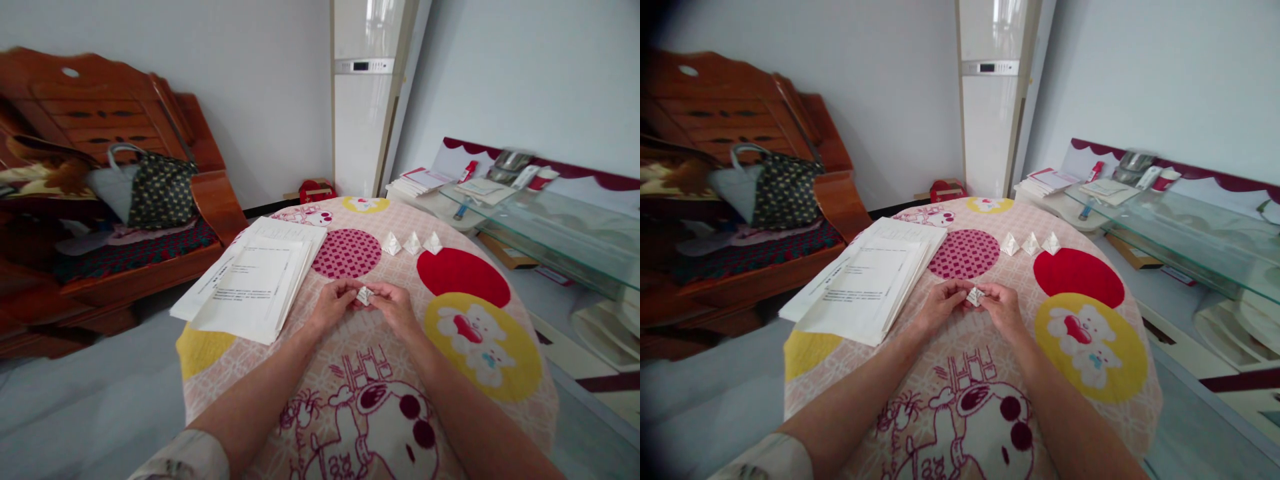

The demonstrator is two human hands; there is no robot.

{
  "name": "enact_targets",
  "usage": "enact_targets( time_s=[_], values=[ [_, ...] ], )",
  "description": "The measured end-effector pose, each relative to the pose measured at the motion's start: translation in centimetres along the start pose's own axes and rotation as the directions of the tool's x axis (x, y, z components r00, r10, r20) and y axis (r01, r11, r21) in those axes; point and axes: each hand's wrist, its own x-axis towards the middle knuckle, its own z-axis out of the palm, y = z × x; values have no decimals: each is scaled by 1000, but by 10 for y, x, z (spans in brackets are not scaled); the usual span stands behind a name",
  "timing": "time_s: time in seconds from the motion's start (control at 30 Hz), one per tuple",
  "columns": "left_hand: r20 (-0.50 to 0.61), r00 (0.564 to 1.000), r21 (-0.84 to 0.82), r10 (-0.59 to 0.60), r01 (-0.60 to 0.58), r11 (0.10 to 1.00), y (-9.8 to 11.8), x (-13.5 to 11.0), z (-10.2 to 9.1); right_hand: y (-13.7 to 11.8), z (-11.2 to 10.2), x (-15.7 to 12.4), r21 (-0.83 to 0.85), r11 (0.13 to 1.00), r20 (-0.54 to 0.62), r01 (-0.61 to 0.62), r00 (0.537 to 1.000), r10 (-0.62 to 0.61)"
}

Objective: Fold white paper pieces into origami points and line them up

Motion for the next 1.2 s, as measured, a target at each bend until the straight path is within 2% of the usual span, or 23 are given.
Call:
enact_targets(
  time_s=[0.33, 0.47, 0.6, 0.73, 1.0, 1.2],
  values=[
    [-21, 999, -72, -47, 45, 996, 1, -2, -3, -1, 1, -4, -13, 1000, 38, 6, 999, -6],
    [13, 999, -19, -33, 33, 999, -1, -2, -4, -1, 2, -5, -35, 999, 34, -1, 999, 2],
    [21, 1000, 59, -3, 2, 998, -5, 0, -4, 1, 2, -6, -33, 999, 92, -21, 996, 24],
    [17, 1000, 58, -16, 15, 998, -8, 1, -4, 4, 1, -6, -22, 999, 139, -25, 990, 28],
    [6, 997, -32, -71, 71, 997, -2, -2, -2, 2, 0, -8, -31, 999, 119, -44, 992, 47],
    [-32, 997, -63, -65, 63, 996, 0, -3, -2, 3, 0, -8, -32, 998, 87, -46, 995, 49]
  ],
)
